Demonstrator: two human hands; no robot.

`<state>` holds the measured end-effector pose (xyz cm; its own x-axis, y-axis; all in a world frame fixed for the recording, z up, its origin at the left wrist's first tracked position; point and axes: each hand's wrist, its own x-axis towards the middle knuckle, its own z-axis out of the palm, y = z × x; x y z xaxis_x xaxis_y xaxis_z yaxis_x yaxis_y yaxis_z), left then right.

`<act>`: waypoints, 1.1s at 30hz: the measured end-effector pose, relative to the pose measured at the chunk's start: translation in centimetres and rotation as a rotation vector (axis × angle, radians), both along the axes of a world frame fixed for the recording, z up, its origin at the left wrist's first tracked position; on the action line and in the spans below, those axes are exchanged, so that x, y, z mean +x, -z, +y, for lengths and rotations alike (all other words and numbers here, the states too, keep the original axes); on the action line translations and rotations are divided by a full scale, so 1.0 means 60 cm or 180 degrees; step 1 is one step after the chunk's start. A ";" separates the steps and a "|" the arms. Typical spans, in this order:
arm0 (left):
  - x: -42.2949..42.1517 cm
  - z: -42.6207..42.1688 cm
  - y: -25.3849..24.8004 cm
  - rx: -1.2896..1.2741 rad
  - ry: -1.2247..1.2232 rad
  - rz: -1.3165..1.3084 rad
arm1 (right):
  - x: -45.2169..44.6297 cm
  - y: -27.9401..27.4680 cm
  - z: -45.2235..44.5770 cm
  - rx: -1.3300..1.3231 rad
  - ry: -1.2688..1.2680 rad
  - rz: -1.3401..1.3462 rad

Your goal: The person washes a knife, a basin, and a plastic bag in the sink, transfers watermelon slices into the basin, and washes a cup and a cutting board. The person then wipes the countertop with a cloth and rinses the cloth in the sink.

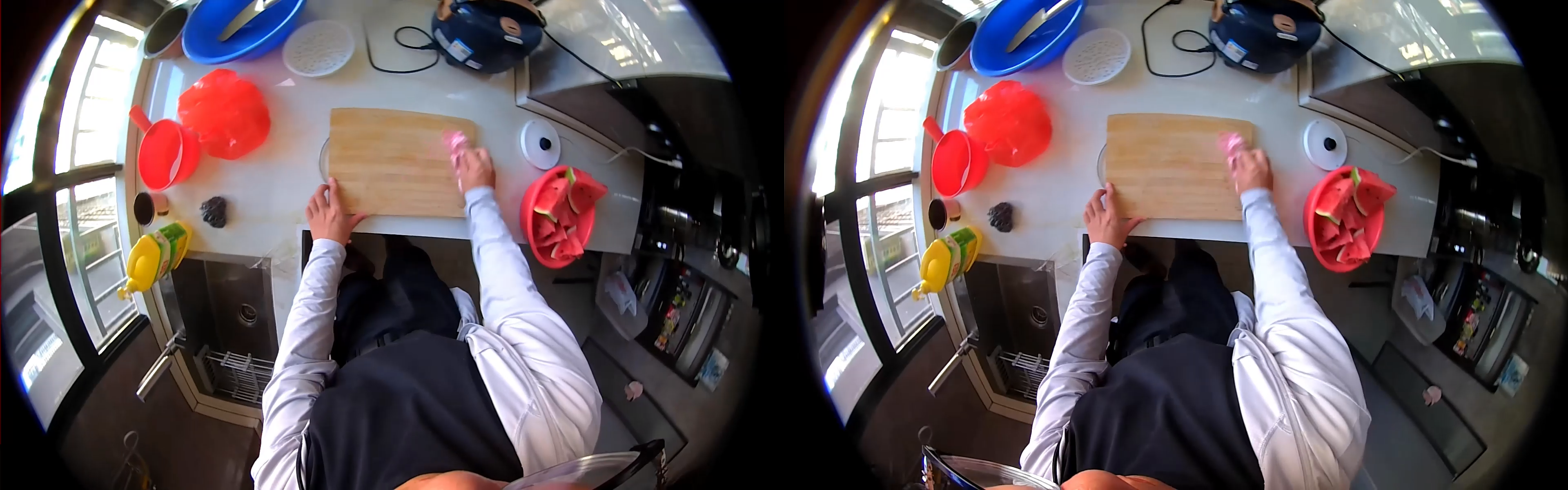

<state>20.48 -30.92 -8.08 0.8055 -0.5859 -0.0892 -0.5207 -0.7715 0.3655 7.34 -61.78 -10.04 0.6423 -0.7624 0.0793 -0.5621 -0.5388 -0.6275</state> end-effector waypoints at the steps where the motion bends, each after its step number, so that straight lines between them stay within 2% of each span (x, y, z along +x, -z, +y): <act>1: -0.001 0.000 0.002 0.0016 0.0015 -0.0014 | 0.014 0.015 -0.016 -0.0209 0.0173 -0.0013; 3: 0.000 -0.004 0.004 0.0040 0.0027 -0.0031 | 0.062 0.054 -0.010 -0.0606 0.0493 -0.0044; 5: -0.002 -0.001 0.005 0.0071 0.0050 -0.0014 | 0.156 0.044 0.092 -0.0634 -0.0412 -0.0148; 6: 0.000 0.003 0.014 0.0145 0.0121 -0.0106 | 0.199 0.063 0.177 -0.2261 -0.1053 0.1022; 8: 0.002 0.013 0.040 0.0279 0.0252 -0.0283 | 0.140 0.062 0.320 -0.0396 -0.1324 -0.0932; 9: 0.002 0.008 0.030 0.0241 0.0233 -0.0280 | 0.118 0.022 0.324 0.0080 -0.1166 -0.1008; 10: 0.000 0.002 0.011 0.0203 0.0205 -0.0275 | 0.084 0.027 0.299 -0.0075 -0.1536 -0.0368; 11: -0.001 0.000 0.000 0.0169 0.0176 -0.0269 | 0.053 0.014 0.261 -0.0109 -0.1432 -0.0493; 12: -0.003 0.004 0.000 0.0177 0.0191 -0.0271 | 0.022 -0.019 0.215 0.0395 -0.1147 -0.0415; 13: -0.002 0.004 0.000 0.0173 0.0200 -0.0280 | 0.006 -0.064 0.177 0.1017 -0.0469 -0.0557; 15: 0.001 -0.002 0.000 0.0167 0.0200 -0.0298 | -0.065 -0.050 0.087 0.0545 0.0184 -0.0285; 16: 0.000 -0.002 0.000 0.0187 0.0197 -0.0296 | -0.105 -0.002 0.058 -0.0513 0.0156 0.0143; 18: -0.001 0.000 0.002 0.0198 0.0194 -0.0311 | -0.085 0.021 0.091 -0.0237 0.0412 0.0022; 20: 0.001 -0.001 0.005 0.0173 0.0206 -0.0353 | -0.023 -0.018 0.168 0.0019 -0.0619 -0.1092; 21: 0.002 -0.002 0.004 0.0156 0.0205 -0.0355 | 0.005 -0.035 0.218 -0.0512 -0.1105 -0.1395; 22: 0.002 -0.001 0.001 0.0150 0.0213 -0.0350 | -0.019 0.002 0.286 -0.0302 -0.0940 -0.0454; 24: 0.003 -0.002 -0.002 0.0133 0.0225 -0.0370 | -0.059 0.015 0.264 0.0106 -0.0853 -0.0245; 26: 0.002 -0.002 -0.003 0.0129 0.0256 -0.0404 | -0.111 -0.013 0.194 -0.0060 -0.0496 -0.0038; 28: 0.002 -0.006 -0.001 0.0115 0.0212 -0.0279 | -0.158 -0.007 0.115 -0.0187 0.0348 0.0718; 33: 0.002 -0.001 0.003 0.0188 0.0096 -0.0140 | -0.099 0.056 0.037 -0.0545 0.1071 0.0247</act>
<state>20.60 -30.98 -8.24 0.7914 -0.6048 -0.0892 -0.5587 -0.7747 0.2961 1.40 -59.58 -13.38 0.3676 -0.9115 0.1846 -0.7676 -0.4095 -0.4931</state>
